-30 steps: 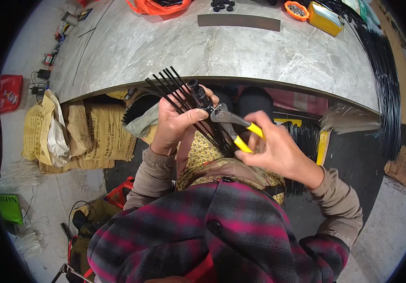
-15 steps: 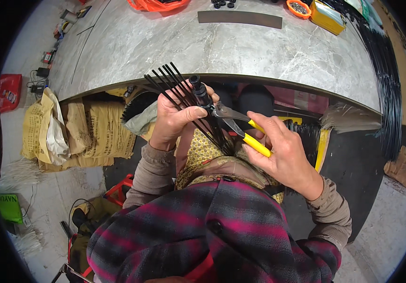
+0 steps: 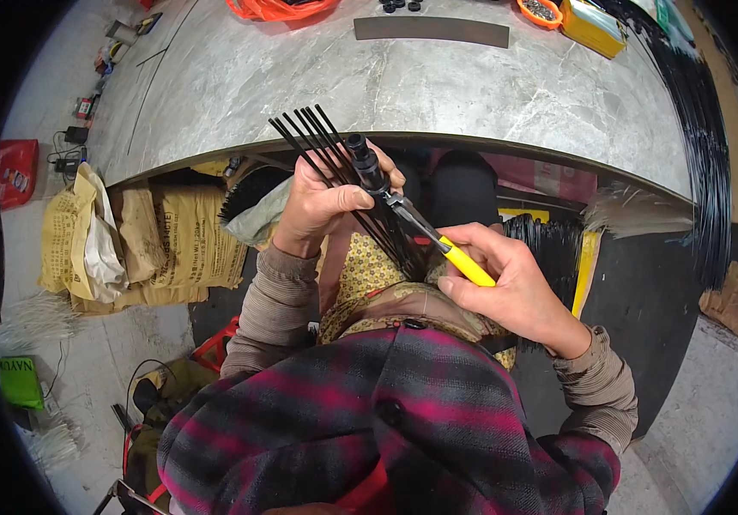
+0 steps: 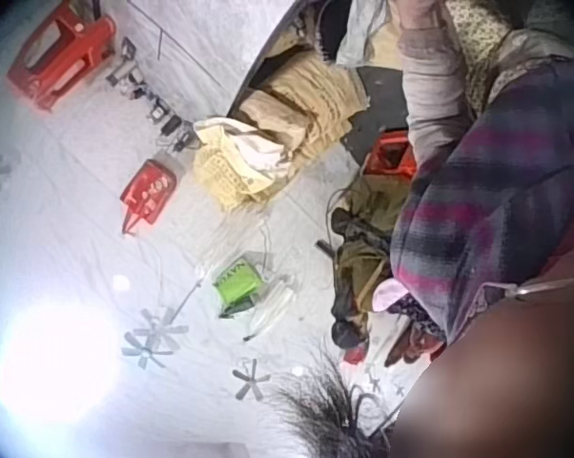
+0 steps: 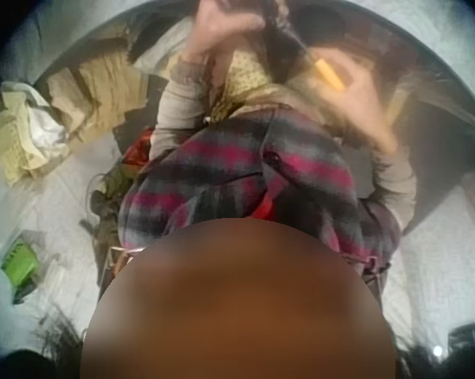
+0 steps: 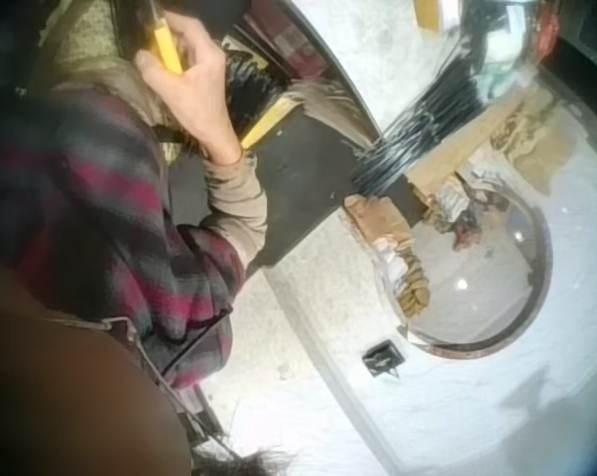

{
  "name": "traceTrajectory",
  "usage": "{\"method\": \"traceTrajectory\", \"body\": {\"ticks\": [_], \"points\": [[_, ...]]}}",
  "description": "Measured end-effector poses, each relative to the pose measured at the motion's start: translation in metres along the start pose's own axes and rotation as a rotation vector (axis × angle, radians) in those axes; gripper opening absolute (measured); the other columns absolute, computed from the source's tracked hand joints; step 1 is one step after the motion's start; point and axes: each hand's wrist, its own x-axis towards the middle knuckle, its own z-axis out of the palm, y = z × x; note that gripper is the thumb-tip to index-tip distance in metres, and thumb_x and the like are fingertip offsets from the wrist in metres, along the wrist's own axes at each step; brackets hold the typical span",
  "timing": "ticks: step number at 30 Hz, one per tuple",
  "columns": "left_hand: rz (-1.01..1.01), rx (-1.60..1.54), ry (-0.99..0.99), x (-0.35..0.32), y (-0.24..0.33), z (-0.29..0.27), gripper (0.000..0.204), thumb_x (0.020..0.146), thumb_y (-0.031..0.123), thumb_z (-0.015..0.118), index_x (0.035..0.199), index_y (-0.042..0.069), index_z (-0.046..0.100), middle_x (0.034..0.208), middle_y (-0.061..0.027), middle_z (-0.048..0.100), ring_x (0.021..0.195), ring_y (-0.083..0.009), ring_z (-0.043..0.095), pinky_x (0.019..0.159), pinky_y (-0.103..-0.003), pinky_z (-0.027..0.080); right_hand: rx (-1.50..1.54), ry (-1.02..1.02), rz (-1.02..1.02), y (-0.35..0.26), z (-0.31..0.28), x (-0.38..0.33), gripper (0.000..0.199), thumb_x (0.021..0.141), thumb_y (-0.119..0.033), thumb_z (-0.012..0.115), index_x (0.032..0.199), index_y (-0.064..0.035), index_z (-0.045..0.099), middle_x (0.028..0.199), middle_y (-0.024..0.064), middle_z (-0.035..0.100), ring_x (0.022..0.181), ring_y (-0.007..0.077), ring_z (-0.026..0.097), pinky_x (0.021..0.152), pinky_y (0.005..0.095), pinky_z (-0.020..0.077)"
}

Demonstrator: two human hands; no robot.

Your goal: Trim the ends of bundled black plastic rods using handheld cutters.

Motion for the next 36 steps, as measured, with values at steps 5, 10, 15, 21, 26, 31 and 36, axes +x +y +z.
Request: {"method": "traceTrajectory", "body": {"ticks": [5,10,15,21,26,31,36], "points": [[-0.006,-0.016,0.038,0.002,0.002,0.006,0.039,0.07,0.008,0.08,0.103,-0.005,0.064,0.096,-0.0177,0.068,0.088,-0.0267,0.068,0.083,-0.039,0.055,0.133,-0.026,0.047,-0.003,0.006,0.0,0.043,0.085,-0.002,0.066,0.127,-0.0018,0.056,0.092,-0.0002,0.056,0.074,0.0047,0.052,0.066,0.0198,0.0439],[-0.005,-0.034,0.022,0.006,0.0,0.002,0.041,0.069,0.01,0.081,0.103,-0.005,0.064,0.096,-0.0176,0.068,0.09,-0.0269,0.068,0.084,-0.039,0.055,0.213,-0.045,0.078,0.0,0.007,0.003,0.045,0.084,-0.001,0.066,0.128,-0.0022,0.057,0.091,0.0008,0.056,0.065,0.0044,0.049,0.056,0.0207,0.0422],[-0.02,-0.027,-0.003,0.01,-0.001,-0.002,0.042,0.069,0.011,0.082,0.104,-0.005,0.064,0.096,-0.0171,0.068,0.092,-0.0267,0.067,0.085,-0.038,0.055,0.357,-0.058,0.154,-0.002,0.01,0.004,0.046,0.084,0.001,0.064,0.129,-0.0002,0.055,0.086,0.0012,0.055,0.06,0.0045,0.047,0.053,0.0194,0.0391],[-0.023,-0.063,-0.02,0.014,-0.003,-0.003,0.045,0.069,0.014,0.083,0.104,-0.004,0.063,0.096,-0.0168,0.068,0.092,-0.0267,0.067,0.084,-0.038,0.055,0.537,-0.086,0.162,0.003,0.016,0.004,0.046,0.086,0.004,0.061,0.131,0.0012,0.053,0.085,0.0026,0.054,0.058,0.0059,0.045,0.051,0.0204,0.0368],[-0.029,-0.05,-0.043,0.017,-0.004,-0.006,0.045,0.069,0.015,0.084,0.105,-0.004,0.064,0.096,-0.0167,0.068,0.093,-0.0271,0.067,0.085,-0.039,0.054,0.584,-0.084,0.167,0.006,0.018,0.004,0.046,0.086,0.004,0.06,0.131,0.0014,0.053,0.084,0.0031,0.054,0.058,0.0064,0.045,0.051,0.0209,0.0371],[-0.04,-0.033,-0.042,0.017,-0.001,-0.001,0.047,0.07,0.013,0.083,0.109,-0.005,0.064,0.099,-0.018,0.069,0.095,-0.028,0.068,0.087,-0.039,0.054,0.492,-0.132,0.132,0.007,0.009,0.006,0.047,0.089,0.0,0.057,0.135,0.0016,0.049,0.09,0.0068,0.059,0.063,0.009,0.051,0.057,0.0223,0.0428],[-0.051,-0.026,-0.069,0.017,0.001,-0.001,0.045,0.072,0.008,0.08,0.112,-0.006,0.063,0.101,-0.0188,0.07,0.097,-0.0294,0.069,0.09,-0.04,0.054,0.386,-0.238,0.065,0.0,0.003,0.006,0.05,0.091,-0.003,0.05,0.14,0.006,0.042,0.109,0.019,0.064,0.093,0.0242,0.067,0.088,0.034,0.0503]]}}
